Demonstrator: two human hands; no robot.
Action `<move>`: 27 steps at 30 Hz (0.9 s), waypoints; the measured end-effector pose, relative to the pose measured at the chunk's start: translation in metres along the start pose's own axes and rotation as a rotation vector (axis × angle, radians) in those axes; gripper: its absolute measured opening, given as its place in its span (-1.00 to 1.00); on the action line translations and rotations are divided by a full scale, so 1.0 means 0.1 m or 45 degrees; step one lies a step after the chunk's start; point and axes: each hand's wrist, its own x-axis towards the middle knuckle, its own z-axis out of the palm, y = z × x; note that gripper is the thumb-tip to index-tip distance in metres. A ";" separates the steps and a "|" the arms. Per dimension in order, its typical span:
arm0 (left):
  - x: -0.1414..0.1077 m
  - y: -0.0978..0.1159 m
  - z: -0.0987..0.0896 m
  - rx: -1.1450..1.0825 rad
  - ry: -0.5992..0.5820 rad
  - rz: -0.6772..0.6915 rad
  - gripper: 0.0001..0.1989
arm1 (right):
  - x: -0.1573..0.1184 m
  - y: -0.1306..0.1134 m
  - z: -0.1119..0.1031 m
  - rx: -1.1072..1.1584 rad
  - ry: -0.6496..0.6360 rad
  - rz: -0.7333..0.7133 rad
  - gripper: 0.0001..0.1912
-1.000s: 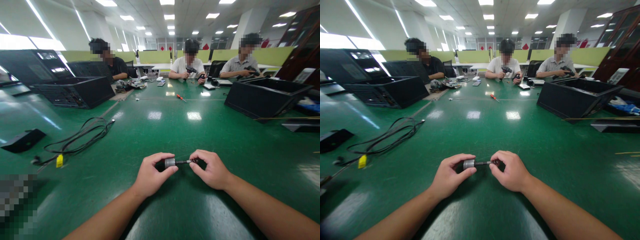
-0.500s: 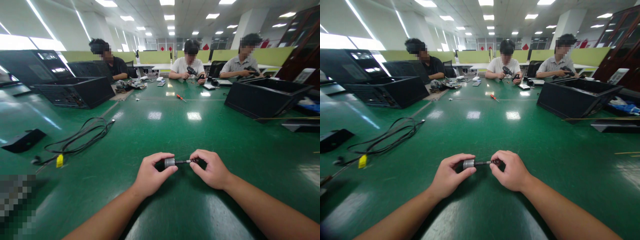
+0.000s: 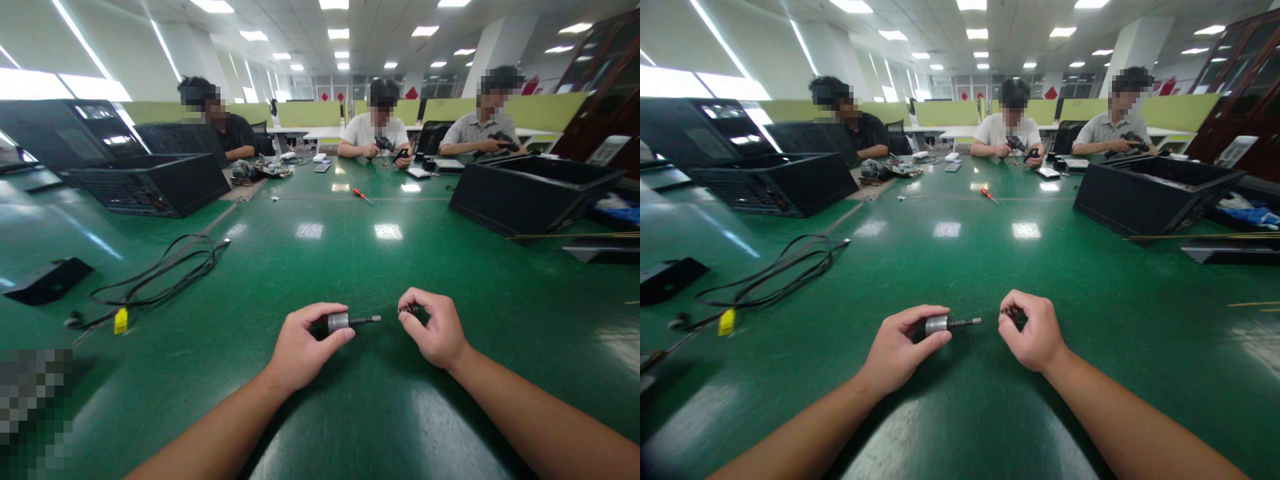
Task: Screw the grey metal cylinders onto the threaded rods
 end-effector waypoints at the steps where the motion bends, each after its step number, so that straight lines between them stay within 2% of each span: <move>1: 0.01 0.00 0.00 -0.073 0.001 -0.023 -0.70 | 0.00 0.01 0.00 0.009 0.014 0.004 -0.91; 6: 0.07 0.00 0.02 -0.571 0.159 -0.158 -0.69 | 0.01 0.03 0.01 0.033 0.041 0.034 -0.90; 8: 0.08 0.03 0.02 -0.754 0.222 -0.277 -0.71 | 0.01 0.02 0.02 0.035 0.039 0.032 -0.91; 11: 0.08 0.08 0.02 -1.035 0.262 -0.499 -0.84 | 0.01 -0.01 0.03 0.041 0.034 0.012 -0.91; 15: 0.08 0.13 -0.03 -1.279 0.348 -0.635 -0.79 | 0.00 -0.05 0.04 0.039 0.009 -0.031 -0.93; 19: 0.10 0.18 -0.13 -1.149 0.430 -0.561 -0.86 | 0.01 -0.06 0.06 0.021 -0.011 -0.054 -0.93; 23: 0.04 0.22 -0.23 -0.910 0.338 -0.481 -0.75 | 0.01 -0.06 0.08 0.033 -0.006 -0.064 -0.95; 27: -0.17 0.17 -0.44 -0.354 0.307 -0.334 -0.61 | 0.00 -0.07 0.08 0.058 -0.004 -0.073 -0.95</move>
